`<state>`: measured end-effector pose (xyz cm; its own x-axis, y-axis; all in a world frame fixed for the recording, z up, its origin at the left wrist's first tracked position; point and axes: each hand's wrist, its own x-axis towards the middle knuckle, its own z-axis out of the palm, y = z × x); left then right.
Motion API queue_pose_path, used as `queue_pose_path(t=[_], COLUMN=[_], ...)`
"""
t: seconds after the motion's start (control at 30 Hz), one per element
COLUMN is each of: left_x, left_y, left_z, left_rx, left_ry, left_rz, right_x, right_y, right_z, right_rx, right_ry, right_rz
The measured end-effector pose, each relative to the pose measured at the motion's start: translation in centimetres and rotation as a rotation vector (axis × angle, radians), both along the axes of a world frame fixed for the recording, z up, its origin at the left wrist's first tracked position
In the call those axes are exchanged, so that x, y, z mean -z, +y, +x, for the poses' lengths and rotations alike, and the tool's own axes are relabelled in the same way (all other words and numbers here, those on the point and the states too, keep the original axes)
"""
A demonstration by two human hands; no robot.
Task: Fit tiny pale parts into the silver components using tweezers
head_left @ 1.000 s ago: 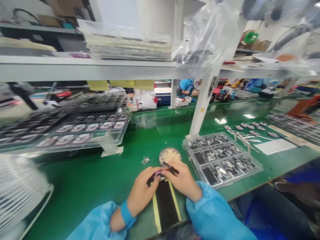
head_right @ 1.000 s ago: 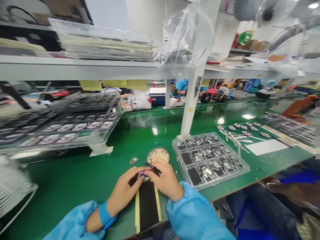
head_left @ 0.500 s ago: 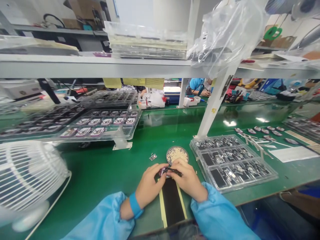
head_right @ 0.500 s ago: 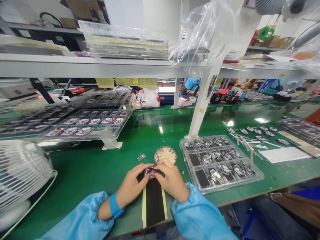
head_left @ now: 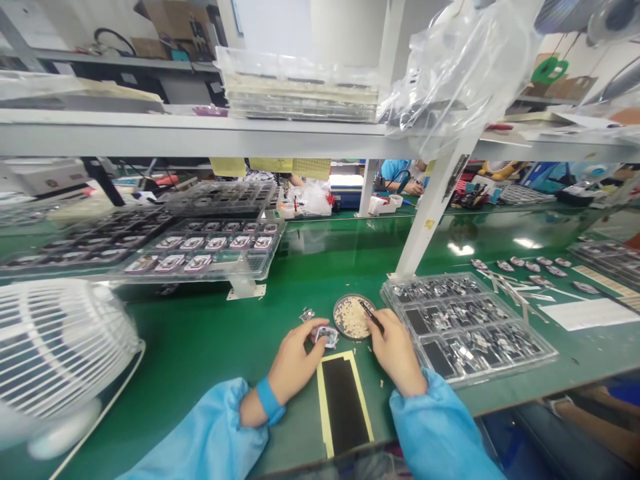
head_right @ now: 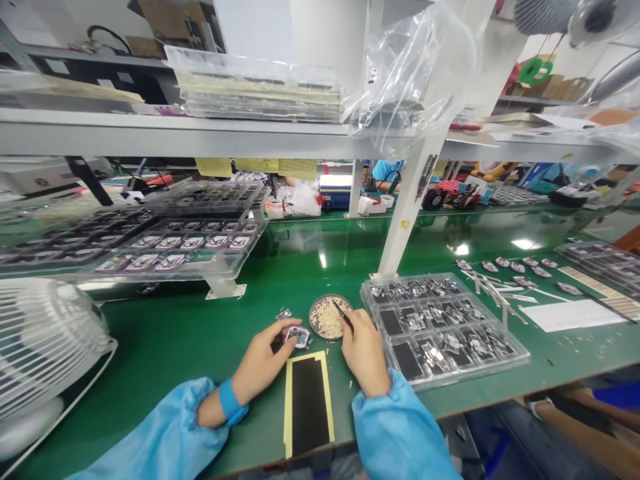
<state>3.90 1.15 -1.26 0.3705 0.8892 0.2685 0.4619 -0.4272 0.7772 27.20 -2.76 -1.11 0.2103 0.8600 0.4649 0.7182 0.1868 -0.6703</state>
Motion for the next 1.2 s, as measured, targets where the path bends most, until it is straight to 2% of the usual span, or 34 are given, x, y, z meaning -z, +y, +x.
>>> queue_pose_path(t=[0.1, 0.3, 0.4, 0.47, 0.6, 0.7, 0.77, 0.87, 1.03, 1.2], left_x=[0.1, -0.6, -0.4, 0.0, 0.8, 0.8, 0.6, 0.3, 0.3, 0.2], left_y=[2.9, 13.1, 15.2, 14.5, 10.3, 7.2, 6.1, 5.7, 5.9, 6.1], left_z=[-0.7, -1.7, -1.8, -2.1, -3.0, -3.4, -3.4, -3.1, -2.8, -3.0], left_rx=[-0.071, -0.238, -0.332, -0.351, -0.235, -0.185, -0.187, -0.171, -0.083, -0.07], left_ry=[0.01, 0.062, 0.072, 0.068, 0.098, 0.186, 0.279, 0.349, 0.328, 0.312], left_rz=[0.051, 0.116, 0.175, 0.219, 0.226, 0.228, 0.241, 0.231, 0.238, 0.252], right_x=[0.0, -0.1, -0.2, -0.5, -0.7, -0.1, 0.4, 0.9, 1.4, 1.4], right_y=[-0.1, -0.1, -0.3, -0.9, -2.3, -3.0, -3.1, -3.1, -3.1, -2.9], right_z=[0.0, -0.5, -0.5, -0.4, -0.5, -0.6, -0.7, -0.8, -0.7, -0.7], right_rx=[0.001, -0.019, -0.019, -0.027, -0.102, -0.109, -0.119, -0.131, -0.122, -0.132], right_ry=[0.063, 0.21, 0.263, 0.273, 0.22, 0.141, 0.119, 0.134, 0.218, 0.223], right_rz=[0.033, 0.036, 0.03, 0.039, 0.086, 0.02, -0.04, -0.053, -0.059, -0.048])
